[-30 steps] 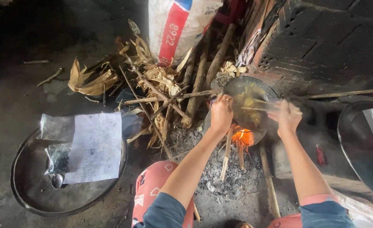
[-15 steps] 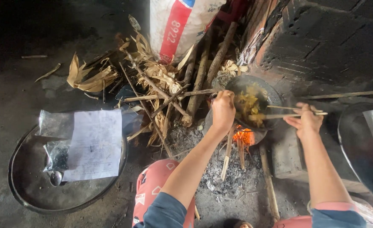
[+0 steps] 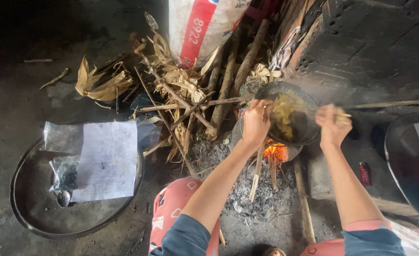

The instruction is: The person stirs yellow food in a black pan over a wood fire using chopsticks. They occasionally adjust the firewood with their hand to maintain the flame.

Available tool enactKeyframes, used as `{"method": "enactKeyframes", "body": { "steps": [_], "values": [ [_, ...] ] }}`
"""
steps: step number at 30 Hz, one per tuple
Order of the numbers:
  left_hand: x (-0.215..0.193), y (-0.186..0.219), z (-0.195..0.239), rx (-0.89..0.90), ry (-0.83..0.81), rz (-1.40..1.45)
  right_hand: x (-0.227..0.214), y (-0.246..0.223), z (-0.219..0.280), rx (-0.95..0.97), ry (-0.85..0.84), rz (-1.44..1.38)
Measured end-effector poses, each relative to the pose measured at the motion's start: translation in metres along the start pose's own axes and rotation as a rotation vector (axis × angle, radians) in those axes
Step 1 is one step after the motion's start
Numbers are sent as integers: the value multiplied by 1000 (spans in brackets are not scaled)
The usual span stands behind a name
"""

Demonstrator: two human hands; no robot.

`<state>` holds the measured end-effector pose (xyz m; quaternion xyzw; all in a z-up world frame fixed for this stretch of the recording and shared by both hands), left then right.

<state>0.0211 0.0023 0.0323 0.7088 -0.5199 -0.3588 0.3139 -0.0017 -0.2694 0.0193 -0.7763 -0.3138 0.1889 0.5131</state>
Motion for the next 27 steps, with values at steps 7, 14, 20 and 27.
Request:
{"method": "enactKeyframes", "body": {
  "steps": [7, 14, 20, 27],
  "values": [
    [-23, 49, -13, 62, -94, -18, 4, -97, 17, -643, -232, 658],
    [-48, 70, -25, 107, -104, -2, -31, -134, 72, -770, -225, 738],
    [-84, 74, -32, 158, 65, 67, -40, -56, 176, -635, -367, 1016],
    [-91, 81, -31, 154, 118, 100, -9, 37, 260, 390, -504, 1013]
  ]
}}
Point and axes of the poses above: each hand's wrist, its own z-axis away from the middle knuckle, its own x-axis out of the palm, y = z × x, the point moved 3 cm from there along -z, towards the middle knuckle, and after that the axes turned 2 degrees about -z, right-handed, at the moved point
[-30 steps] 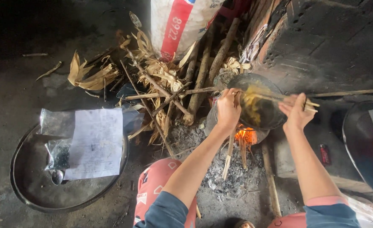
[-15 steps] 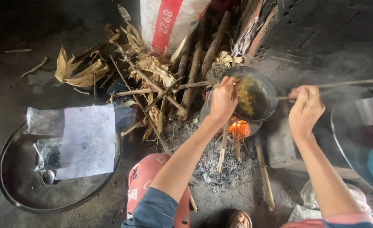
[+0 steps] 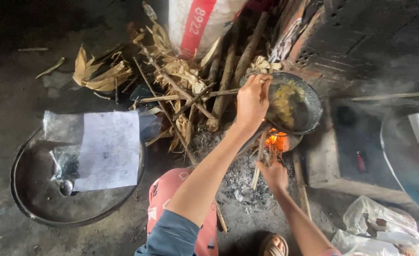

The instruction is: The person stirs yellow food in a black pan over a wood fire using chopsticks. They occasionally adjust the firewood with their hand to maintain the flame.

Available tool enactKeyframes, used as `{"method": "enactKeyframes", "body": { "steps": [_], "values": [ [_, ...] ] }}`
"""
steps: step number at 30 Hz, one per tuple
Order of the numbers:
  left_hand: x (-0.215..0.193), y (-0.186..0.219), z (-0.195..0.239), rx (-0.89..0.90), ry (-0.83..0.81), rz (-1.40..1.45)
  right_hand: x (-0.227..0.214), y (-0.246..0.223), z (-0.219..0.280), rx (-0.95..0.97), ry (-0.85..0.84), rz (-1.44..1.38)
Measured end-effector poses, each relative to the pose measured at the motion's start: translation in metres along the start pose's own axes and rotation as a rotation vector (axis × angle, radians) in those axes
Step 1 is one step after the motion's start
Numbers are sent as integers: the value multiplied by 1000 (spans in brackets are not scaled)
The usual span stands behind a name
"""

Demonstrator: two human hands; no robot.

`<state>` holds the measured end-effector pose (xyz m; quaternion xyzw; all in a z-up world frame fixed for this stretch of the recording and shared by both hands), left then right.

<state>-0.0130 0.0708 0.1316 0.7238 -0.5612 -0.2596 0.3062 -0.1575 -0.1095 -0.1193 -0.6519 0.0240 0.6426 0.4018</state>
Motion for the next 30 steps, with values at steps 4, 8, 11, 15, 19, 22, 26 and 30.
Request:
{"method": "enactKeyframes", "body": {
  "steps": [4, 8, 11, 15, 19, 22, 26, 30],
  "values": [
    [-8, 6, 0, -22, -6, -2, 19, -12, -2, 39, -32, -10],
    [-7, 1, -1, -43, 8, 18, 36, 0, -19, 78, 34, 37],
    [-7, -3, 0, -40, 7, 15, 42, 7, -21, 66, 21, 26],
    [-12, 0, -1, -48, -8, -7, 39, 12, -17, 84, -25, 36],
    [-11, -3, -1, -51, -6, 13, 11, 19, 2, 77, -63, 93],
    [-1, -8, 3, -52, -13, 3, -15, 22, 23, 72, -98, 104],
    [12, -8, 9, -37, -25, 8, -41, 18, 43, 85, -168, 97],
    [16, -4, 11, -25, -57, -15, -52, 26, 54, 94, -229, 17]
  ]
}}
Point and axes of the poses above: each hand's wrist, its own z-axis away from the middle knuckle, its own x-axis out of the palm, y = z × x, the point moved 3 cm from there along -z, towards the middle knuckle, and after that the axes turned 2 degrees about -z, right-handed, at the moved point
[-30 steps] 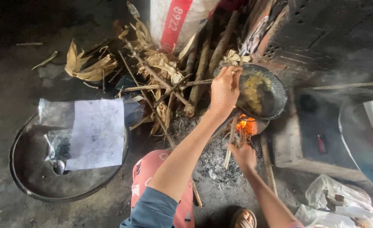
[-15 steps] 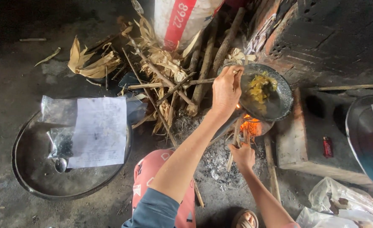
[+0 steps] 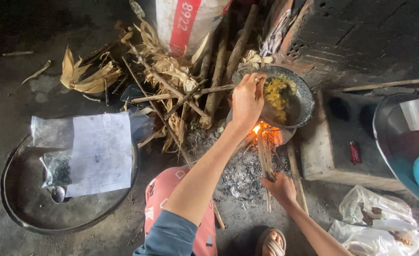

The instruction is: The person stirs yellow food in a black pan over a wood fire using chopsticks. They occasionally adjust the firewood with their hand to maintain the flame.

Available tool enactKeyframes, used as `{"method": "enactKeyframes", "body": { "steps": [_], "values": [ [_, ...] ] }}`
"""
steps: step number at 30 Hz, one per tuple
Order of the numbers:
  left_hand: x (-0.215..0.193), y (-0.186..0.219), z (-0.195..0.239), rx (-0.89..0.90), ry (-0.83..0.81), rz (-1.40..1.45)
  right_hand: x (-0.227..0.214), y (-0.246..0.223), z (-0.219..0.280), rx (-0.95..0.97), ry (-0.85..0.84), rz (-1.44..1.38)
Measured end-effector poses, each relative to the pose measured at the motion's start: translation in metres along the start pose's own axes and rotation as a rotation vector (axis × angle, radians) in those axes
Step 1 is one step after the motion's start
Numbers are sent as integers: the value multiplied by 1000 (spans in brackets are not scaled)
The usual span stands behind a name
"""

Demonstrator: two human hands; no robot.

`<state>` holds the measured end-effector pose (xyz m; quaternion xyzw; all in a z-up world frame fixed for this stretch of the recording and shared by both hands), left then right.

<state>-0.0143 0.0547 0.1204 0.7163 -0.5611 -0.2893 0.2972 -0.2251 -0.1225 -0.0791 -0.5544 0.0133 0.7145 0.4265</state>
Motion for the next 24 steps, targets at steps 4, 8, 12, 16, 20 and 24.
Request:
{"method": "enactKeyframes", "body": {
  "steps": [4, 8, 12, 16, 20, 24],
  "values": [
    [0, -1, 0, 2, -2, 5, 3, 27, -13, 10, -33, 135],
    [0, -2, -1, -45, -94, -46, -20, 17, 12, -47, -122, 85],
    [1, -4, -1, -8, -72, -50, -25, 40, 6, -33, -95, 114],
    [2, -1, -1, -43, -107, -56, -19, 38, 2, -13, -78, 166],
    [3, 2, 2, -23, -88, -50, -6, 41, -11, -261, -113, -128],
    [1, 4, 3, -17, -25, 2, 11, 48, -35, -87, 31, 82]
  ]
}}
Point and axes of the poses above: each hand's wrist, its own z-axis away from the middle knuckle, its own x-axis out of the palm, y = z × x, the point moved 3 cm from there along -z, towards the middle knuckle, and after that the axes turned 2 degrees about -z, right-handed, at the moved point
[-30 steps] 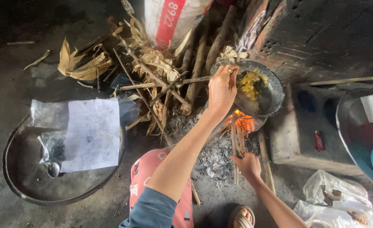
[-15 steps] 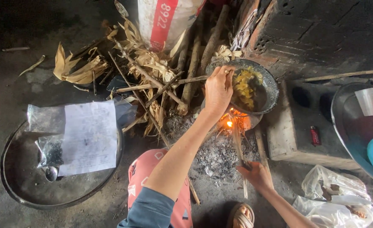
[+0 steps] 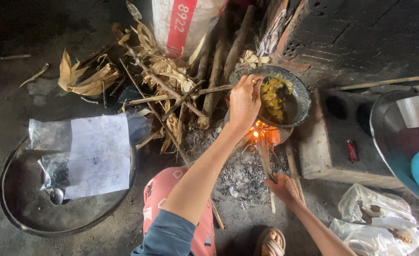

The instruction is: The person stirs yellow food in a black pan over a wood fire using chopsticks. They occasionally adjust the firewood with their hand to maintain the flame.

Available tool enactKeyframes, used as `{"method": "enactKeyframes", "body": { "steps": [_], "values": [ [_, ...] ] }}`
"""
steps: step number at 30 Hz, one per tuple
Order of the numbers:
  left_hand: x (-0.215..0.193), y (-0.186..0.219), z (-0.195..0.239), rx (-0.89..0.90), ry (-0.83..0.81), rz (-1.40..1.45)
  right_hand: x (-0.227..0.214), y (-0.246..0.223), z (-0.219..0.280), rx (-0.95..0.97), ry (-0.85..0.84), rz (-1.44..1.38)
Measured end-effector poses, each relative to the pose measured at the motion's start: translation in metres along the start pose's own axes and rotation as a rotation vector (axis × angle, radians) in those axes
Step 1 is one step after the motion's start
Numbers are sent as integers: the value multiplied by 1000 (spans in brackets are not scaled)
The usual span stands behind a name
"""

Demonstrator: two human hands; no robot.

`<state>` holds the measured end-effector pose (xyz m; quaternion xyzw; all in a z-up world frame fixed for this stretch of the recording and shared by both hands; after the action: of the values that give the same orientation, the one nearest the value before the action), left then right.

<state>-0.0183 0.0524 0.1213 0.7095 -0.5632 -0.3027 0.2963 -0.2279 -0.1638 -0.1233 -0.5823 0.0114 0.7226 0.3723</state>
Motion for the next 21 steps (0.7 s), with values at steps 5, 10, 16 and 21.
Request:
{"method": "enactKeyframes", "body": {
  "steps": [5, 10, 16, 21],
  "values": [
    [-3, 1, 0, 0, 1, -4, 18, 11, -13, 7, -26, -75],
    [1, -1, 3, -10, 10, 15, 13, 17, -9, 3, -34, -54],
    [4, -3, 3, -4, -6, -32, -51, 30, 11, 33, -80, 168],
    [5, -4, 2, -3, -89, -57, -98, 76, -2, 133, -362, 273]
  ]
}}
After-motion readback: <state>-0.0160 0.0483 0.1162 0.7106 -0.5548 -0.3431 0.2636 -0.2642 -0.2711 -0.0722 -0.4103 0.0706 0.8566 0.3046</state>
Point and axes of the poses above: each hand's wrist, its own z-axis away from the middle knuckle, its own x-axis out of the palm, y = z × x, the point moved 3 cm from there along -z, towards the middle knuckle, and after that the axes turned 2 degrees about -z, right-handed, at the moved point
